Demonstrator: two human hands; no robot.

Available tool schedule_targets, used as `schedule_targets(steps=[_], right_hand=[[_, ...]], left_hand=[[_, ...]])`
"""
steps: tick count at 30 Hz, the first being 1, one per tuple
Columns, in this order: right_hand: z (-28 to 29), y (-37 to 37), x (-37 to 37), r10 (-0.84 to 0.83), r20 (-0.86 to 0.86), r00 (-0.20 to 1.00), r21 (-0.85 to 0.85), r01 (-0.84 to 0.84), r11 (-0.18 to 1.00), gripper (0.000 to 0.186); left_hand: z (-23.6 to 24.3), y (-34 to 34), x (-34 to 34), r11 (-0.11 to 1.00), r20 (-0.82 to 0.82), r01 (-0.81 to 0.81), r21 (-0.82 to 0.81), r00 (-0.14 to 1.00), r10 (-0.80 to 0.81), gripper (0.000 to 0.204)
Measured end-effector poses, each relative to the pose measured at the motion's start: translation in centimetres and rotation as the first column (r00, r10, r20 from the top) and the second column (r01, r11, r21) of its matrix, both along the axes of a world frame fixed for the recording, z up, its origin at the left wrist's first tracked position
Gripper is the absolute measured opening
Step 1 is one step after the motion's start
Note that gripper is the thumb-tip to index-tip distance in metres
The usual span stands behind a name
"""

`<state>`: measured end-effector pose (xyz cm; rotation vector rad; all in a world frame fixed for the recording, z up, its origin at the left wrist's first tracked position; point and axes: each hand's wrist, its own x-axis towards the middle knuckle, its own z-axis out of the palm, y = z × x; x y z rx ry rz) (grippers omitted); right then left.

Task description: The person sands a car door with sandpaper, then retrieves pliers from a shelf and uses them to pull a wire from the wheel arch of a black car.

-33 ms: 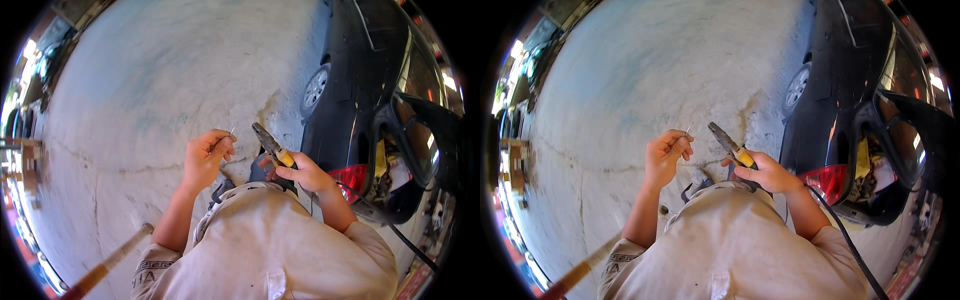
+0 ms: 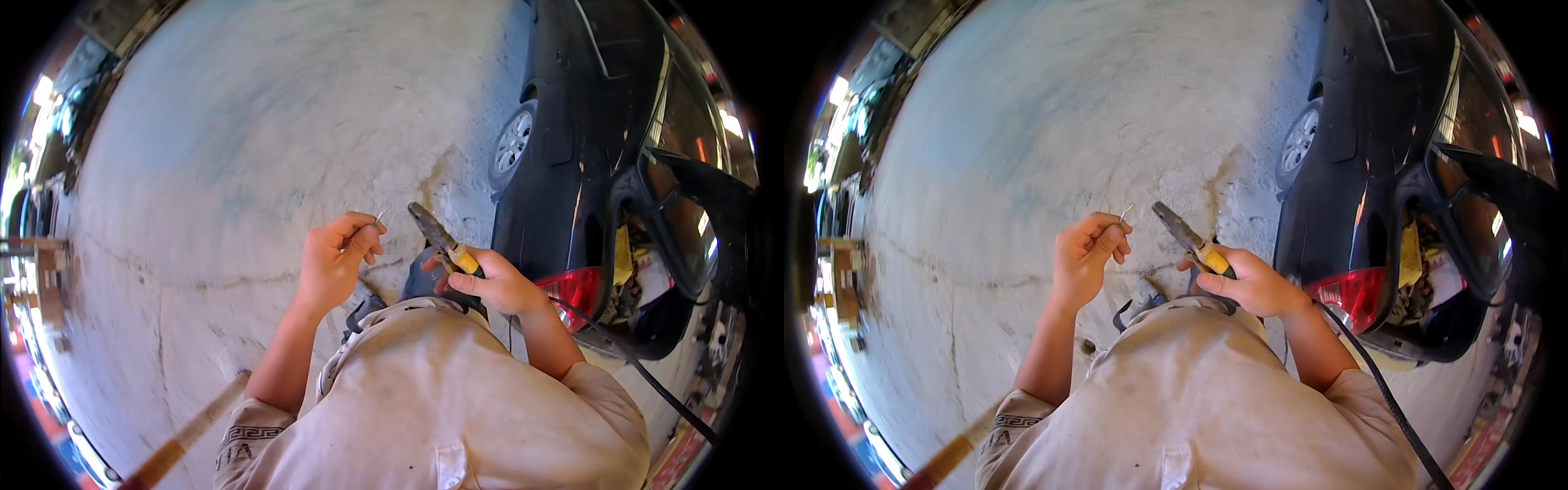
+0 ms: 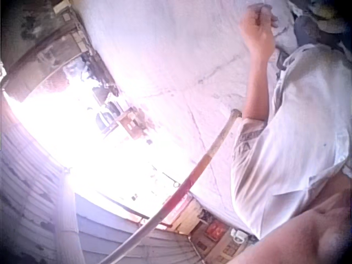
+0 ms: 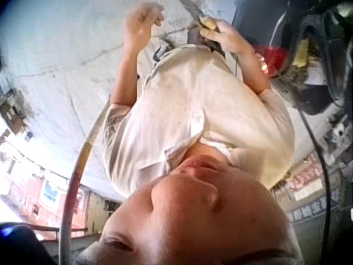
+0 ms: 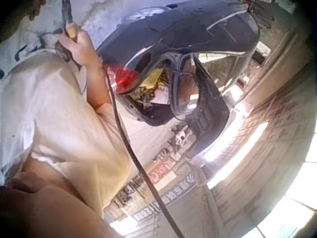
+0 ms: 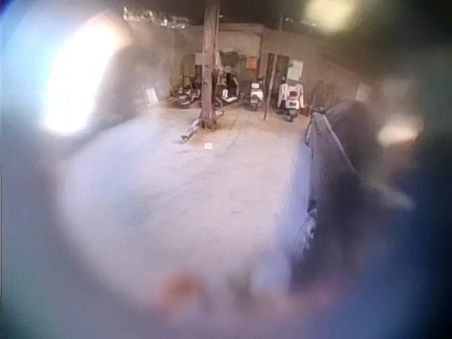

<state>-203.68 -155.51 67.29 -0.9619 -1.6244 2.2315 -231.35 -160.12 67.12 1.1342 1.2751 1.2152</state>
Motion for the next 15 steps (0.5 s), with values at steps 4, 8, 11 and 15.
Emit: schedule_targets(steps=[4, 8, 11, 15], right_hand=[[0.1, 5.1, -1.8, -0.015, 0.050, 0.999, 0.181, 0.006, 0.984, 0.051], [-0.3, 11.2, -2.6, -0.032, 0.023, 0.999, 0.144, 0.028, 0.989, 0.058], [-0.8, 16.1, -2.8, -0.086, -0.005, 0.996, 0.157, 0.086, 0.984, 0.062], [0.2, 21.8, -2.1, -0.129, -0.042, 0.991, 0.193, 0.135, 0.972, 0.063]], left_hand=[[0.0, 7.5, -1.6, 0.992, -0.130, 0.127, 0.017, 0.984, -0.124, 0.015], [-0.4, 14.6, -1.5, 0.988, -0.244, 0.117, 0.098, 0.966, -0.090, 0.012], [0.9, 20.9, -1.3, 0.989, -0.308, 0.132, 0.072, 0.946, -0.104, 0.013], [2.9, 27.2, -0.4, 0.978, -0.361, 0.198, 0.068, 0.919, -0.161, 0.014]])
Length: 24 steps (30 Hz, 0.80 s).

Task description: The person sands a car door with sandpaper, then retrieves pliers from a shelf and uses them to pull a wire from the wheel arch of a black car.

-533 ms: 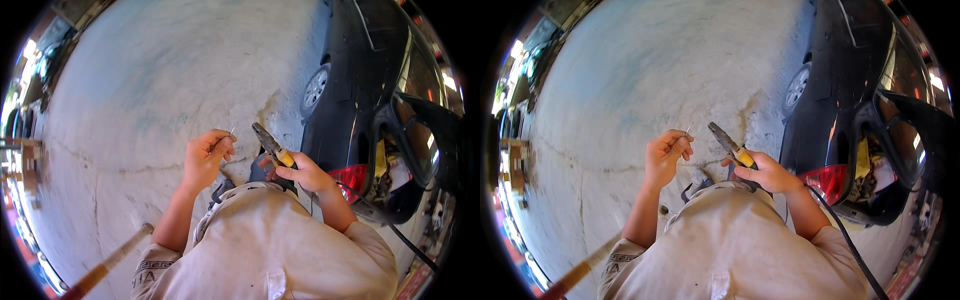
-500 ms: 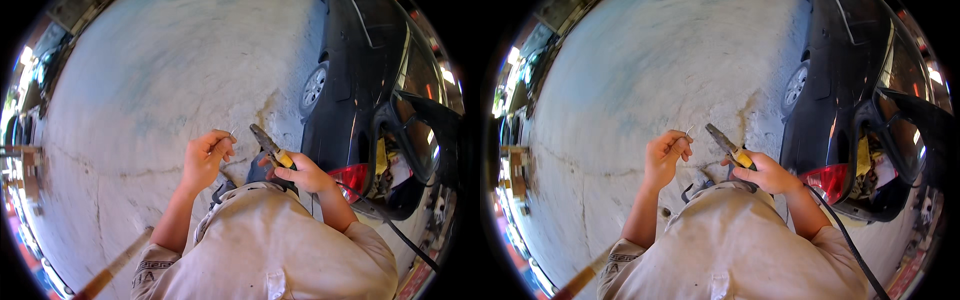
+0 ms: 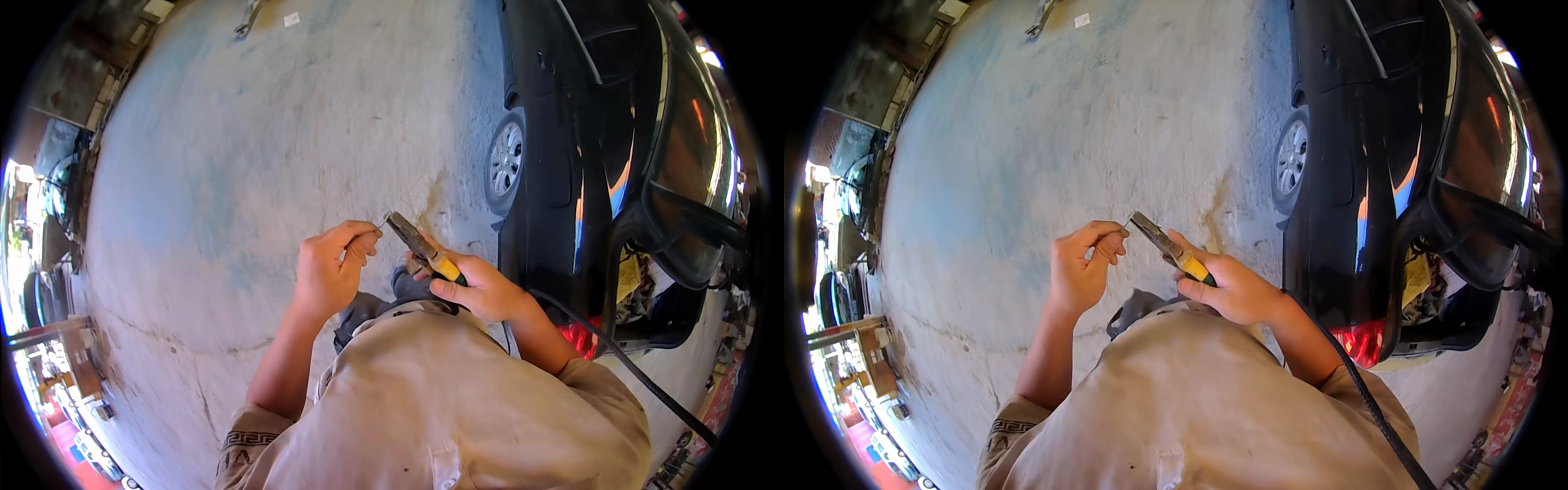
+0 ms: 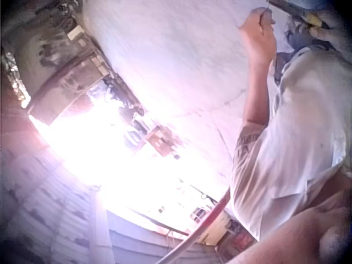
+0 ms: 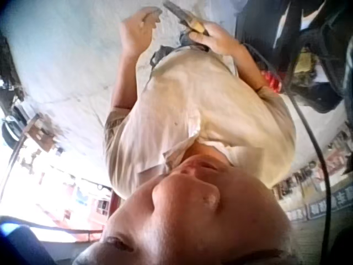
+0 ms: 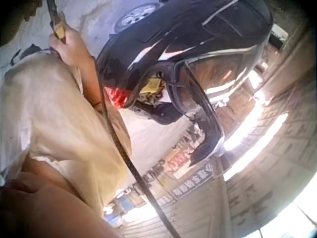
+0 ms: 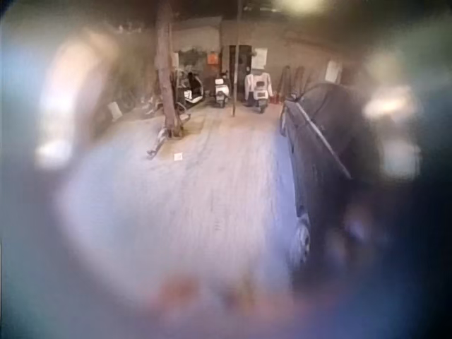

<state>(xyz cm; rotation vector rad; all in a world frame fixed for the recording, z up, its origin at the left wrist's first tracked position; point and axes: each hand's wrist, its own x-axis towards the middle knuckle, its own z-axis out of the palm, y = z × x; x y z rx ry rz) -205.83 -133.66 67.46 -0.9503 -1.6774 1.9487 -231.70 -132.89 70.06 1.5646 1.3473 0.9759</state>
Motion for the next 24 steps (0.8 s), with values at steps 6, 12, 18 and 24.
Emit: schedule_targets(steps=[6, 12, 18, 24], right_hand=[[2.3, 4.5, 1.0, -0.119, -0.030, 0.993, -0.016, 0.118, 0.993, 0.057], [3.0, 6.3, 2.6, -0.199, 0.068, 0.978, -0.081, 0.204, 0.976, 0.046], [2.8, 6.1, 1.6, -0.336, 0.139, 0.932, 0.132, 0.319, 0.938, 0.043], [3.0, 6.4, -1.5, -0.346, 0.124, 0.930, 0.133, 0.330, 0.934, 0.023]], left_hand=[[1.2, 6.8, 1.8, 0.996, -0.038, 0.075, 0.056, 0.997, -0.073, 0.012], [0.9, 11.5, 3.4, 0.973, -0.039, 0.229, 0.031, 0.973, -0.228, 0.013], [1.4, 14.4, 3.9, 0.910, -0.053, 0.404, -0.097, 0.911, -0.410, 0.026], [0.4, 17.1, 1.6, 0.828, -0.130, 0.560, 0.008, 0.822, -0.555, 0.024]])
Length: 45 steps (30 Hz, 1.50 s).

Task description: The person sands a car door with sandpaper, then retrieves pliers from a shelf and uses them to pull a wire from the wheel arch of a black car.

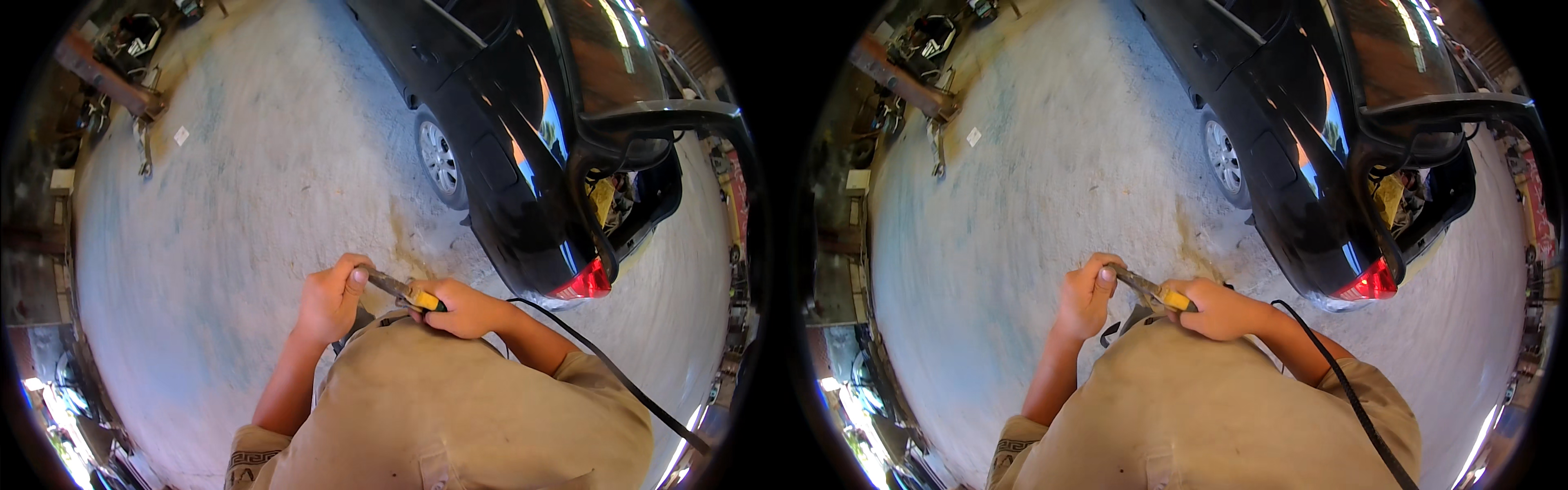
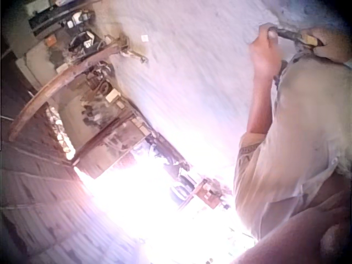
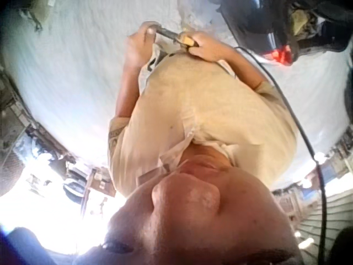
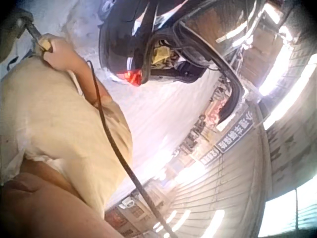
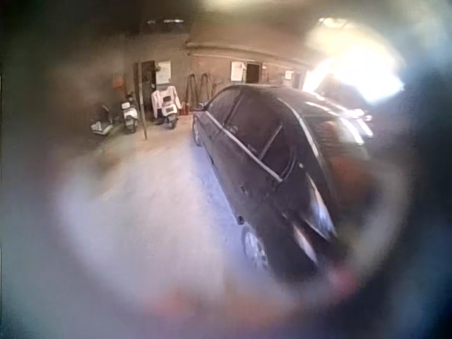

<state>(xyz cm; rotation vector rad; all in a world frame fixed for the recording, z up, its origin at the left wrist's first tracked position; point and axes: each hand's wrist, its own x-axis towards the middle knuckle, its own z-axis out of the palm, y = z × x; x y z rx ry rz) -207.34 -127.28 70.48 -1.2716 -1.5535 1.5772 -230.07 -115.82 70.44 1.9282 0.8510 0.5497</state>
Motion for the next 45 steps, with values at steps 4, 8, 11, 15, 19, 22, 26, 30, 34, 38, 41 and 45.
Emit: schedule_targets(steps=[4, 8, 11, 15, 19, 22, 26, 30, 34, 38, 41, 45], right_hand=[[0.3, 1.0, -2.7, -0.025, 0.017, 1.000, -0.068, 0.026, 0.997, 0.017], [-0.3, 1.6, -5.3, -0.066, 0.026, 0.997, -0.053, 0.067, 0.996, 0.017], [0.1, 2.2, -7.2, -0.087, 0.031, 0.996, -0.025, 0.088, 0.996, 0.018], [0.1, 2.3, -9.3, -0.120, 0.002, 0.993, -0.076, 0.119, 0.990, 0.019], [0.1, 2.2, -10.8, -0.126, -0.021, 0.992, -0.091, 0.123, 0.988, 0.021], [-0.2, 2.0, -11.6, -0.119, -0.058, 0.991, -0.108, 0.112, 0.988, 0.025], [1.1, 2.5, -12.2, -0.100, -0.088, 0.991, -0.140, 0.087, 0.986, 0.030], [0.5, 2.5, -12.5, -0.073, -0.143, 0.987, -0.096, 0.060, 0.994, 0.035], [0.2, 3.0, -13.0, -0.066, -0.182, 0.981, -0.097, 0.049, 0.994, 0.040], [-0.1, 3.9, -13.3, -0.045, -0.199, 0.979, -0.143, 0.017, 0.990, 0.039], [-0.5, 4.8, -13.8, -0.043, -0.201, 0.979, -0.095, 0.024, 0.995, 0.037], [-1.1, 5.3, -14.0, -0.132, -0.232, 0.964, -0.179, 0.091, 0.980, 0.031]], left_hand=[[-1.0, 2.0, -2.1, 0.980, 0.011, 0.061, 0.188, 0.998, -0.064, 0.025], [-2.2, 4.1, -4.1, 0.934, 0.063, 0.114, 0.339, 0.988, -0.144, 0.029], [-2.6, 5.2, -5.6, 0.930, 0.110, 0.128, 0.343, 0.978, -0.176, 0.031], [-3.5, 6.5, -7.0, 0.920, 0.159, 0.204, 0.334, 0.950, -0.268, 0.033], [-3.8, 7.2, -8.0, 0.908, 0.232, 0.239, 0.346, 0.915, -0.329, 0.034], [-4.0, 7.6, -8.6, 0.884, 0.287, 0.254, 0.393, 0.879, -0.380, 0.034], [-3.3, 8.5, -8.8, 0.840, 0.331, 0.255, 0.479, 0.834, -0.443, 0.038], [-2.8, 9.3, -9.1, 0.810, 0.357, 0.270, 0.521, 0.793, -0.494, 0.034], [-3.1, 10.0, -9.4, 0.771, 0.354, 0.272, 0.577, 0.767, -0.535, 0.035], [-3.7, 10.8, -9.8, 0.757, 0.383, 0.246, 0.605, 0.744, -0.548, 0.038], [-3.9, 11.4, -10.4, 0.761, 0.368, 0.235, 0.604, 0.765, -0.528, 0.037], [-4.3, 12.4, -10.5, 0.814, 0.320, 0.299, 0.498, 0.809, -0.493, 0.038]])
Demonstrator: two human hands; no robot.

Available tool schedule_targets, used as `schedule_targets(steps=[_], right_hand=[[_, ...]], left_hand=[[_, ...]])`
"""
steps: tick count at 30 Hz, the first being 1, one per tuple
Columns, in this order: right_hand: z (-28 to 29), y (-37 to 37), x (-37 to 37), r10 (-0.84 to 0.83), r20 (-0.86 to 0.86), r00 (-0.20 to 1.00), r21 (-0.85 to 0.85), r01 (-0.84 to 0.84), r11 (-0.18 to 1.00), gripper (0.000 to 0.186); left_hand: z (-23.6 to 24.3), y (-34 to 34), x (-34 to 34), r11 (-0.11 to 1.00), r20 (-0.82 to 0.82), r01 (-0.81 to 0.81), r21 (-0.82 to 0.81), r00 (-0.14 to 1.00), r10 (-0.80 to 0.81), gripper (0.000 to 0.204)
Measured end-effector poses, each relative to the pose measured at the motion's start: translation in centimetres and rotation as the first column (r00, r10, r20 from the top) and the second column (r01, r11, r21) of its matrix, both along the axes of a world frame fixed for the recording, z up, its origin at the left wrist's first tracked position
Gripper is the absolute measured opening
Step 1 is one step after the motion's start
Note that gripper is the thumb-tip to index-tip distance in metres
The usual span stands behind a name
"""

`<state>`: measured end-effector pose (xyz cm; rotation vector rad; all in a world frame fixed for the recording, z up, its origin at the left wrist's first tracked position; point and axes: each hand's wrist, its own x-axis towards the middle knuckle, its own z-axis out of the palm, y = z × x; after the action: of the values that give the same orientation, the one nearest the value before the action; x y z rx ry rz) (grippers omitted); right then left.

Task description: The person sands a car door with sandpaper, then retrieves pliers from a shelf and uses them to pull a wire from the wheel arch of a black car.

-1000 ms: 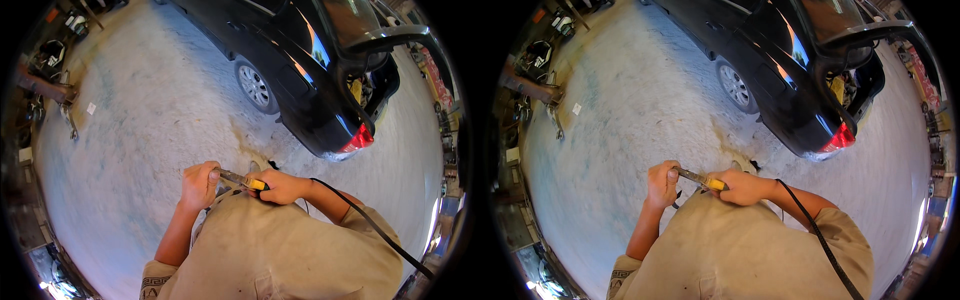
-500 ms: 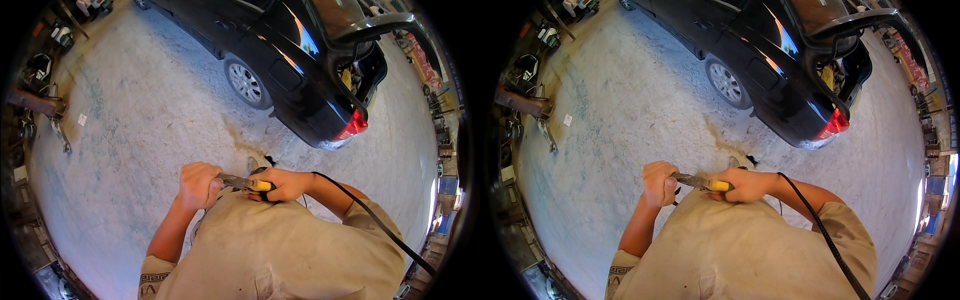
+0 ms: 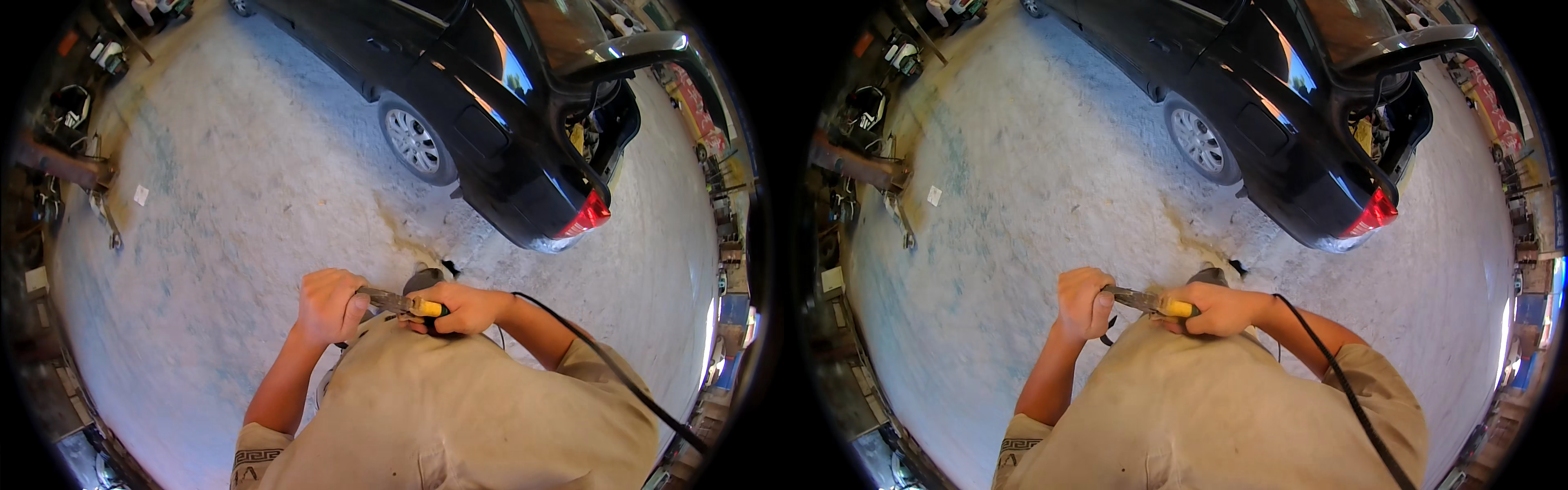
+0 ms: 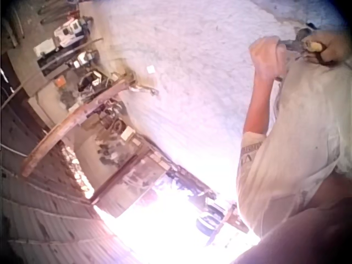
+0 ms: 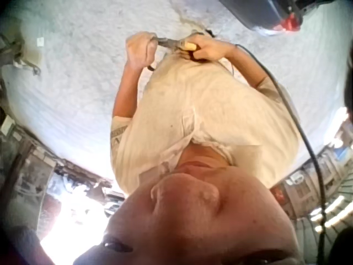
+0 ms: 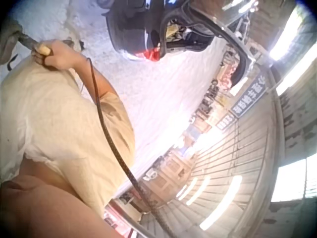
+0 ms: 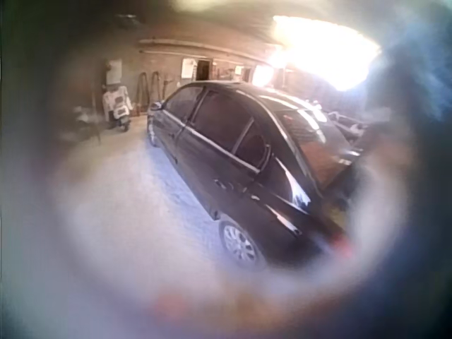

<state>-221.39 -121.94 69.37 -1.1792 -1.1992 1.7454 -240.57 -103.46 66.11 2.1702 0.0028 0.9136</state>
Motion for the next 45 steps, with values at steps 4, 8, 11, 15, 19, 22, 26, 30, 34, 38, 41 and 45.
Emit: schedule_targets(steps=[4, 8, 11, 15, 19, 22, 26, 30, 34, 38, 41, 45], right_hand=[[-0.4, 1.7, 0.5, -0.129, 0.016, 0.992, 0.026, 0.128, 0.991, 0.027], [-1.6, 3.5, 2.7, -0.207, -0.018, 0.978, 0.055, 0.208, 0.977, 0.027], [-2.8, 5.6, 5.6, -0.234, -0.085, 0.968, -0.042, 0.232, 0.972, 0.024], [-4.8, 9.7, 10.5, -0.219, -0.118, 0.969, -0.076, 0.211, 0.975, 0.026], [-6.9, 14.1, 14.5, -0.261, -0.100, 0.960, 0.025, 0.265, 0.964, 0.035], [-7.6, 16.7, 17.4, -0.355, -0.075, 0.932, 0.093, 0.361, 0.928, 0.024], [-8.4, 19.1, 20.4, -0.480, -0.045, 0.876, 0.048, 0.482, 0.875, 0.024], [-9.0, 20.4, 22.0, -0.628, -0.012, 0.778, 0.001, 0.628, 0.778, 0.031], [-9.7, 22.4, 22.8, -0.789, 0.065, 0.611, -0.081, 0.791, 0.606, 0.030], [-10.9, 25.7, 22.5, -0.907, 0.076, 0.414, -0.114, 0.907, 0.404, 0.030], [-14.0, 27.6, 20.9, -0.960, 0.119, 0.255, -0.136, 0.962, 0.239, 0.029], [-22.5, 30.6, 18.1, -0.979, 0.186, -0.085, -0.146, 0.983, -0.113, 0.026]], left_hand=[[0.0, 1.3, 1.4, 0.948, -0.200, -0.063, -0.313, 0.980, -0.001, 0.038], [-0.6, 3.8, 3.6, 0.887, -0.338, -0.081, -0.455, 0.937, -0.088, 0.037], [-1.8, 6.5, 6.2, 0.874, -0.382, -0.087, -0.479, 0.916, -0.118, 0.036], [-2.7, 10.5, 10.3, 0.883, -0.453, -0.138, -0.448, 0.887, -0.092, 0.036], [-3.3, 15.1, 15.2, 0.885, -0.546, -0.199, -0.420, 0.835, -0.071, 0.034], [-3.5, 18.7, 19.7, 0.892, -0.555, -0.168, -0.419, 0.825, -0.105, 0.035], [-3.2, 22.5, 26.0, 0.922, -0.621, -0.116, -0.370, 0.768, -0.153, 0.039], [-4.1, 26.0, 32.1, 0.919, -0.663, 0.032, -0.393, 0.682, -0.308, 0.043], [-6.8, 29.5, 38.5, 0.867, -0.648, 0.227, -0.444, 0.587, -0.485, 0.043], [-9.1, 33.1, 44.1, 0.748, -0.608, 0.474, -0.465, 0.443, -0.659, 0.038], [-13.0, 35.3, 47.3, 0.644, -0.582, 0.599, -0.475, 0.335, -0.741, 0.028], [-20.4, 36.6, 52.6, 0.588, -0.575, 0.784, -0.197, 0.394, -0.718, 0.037]])
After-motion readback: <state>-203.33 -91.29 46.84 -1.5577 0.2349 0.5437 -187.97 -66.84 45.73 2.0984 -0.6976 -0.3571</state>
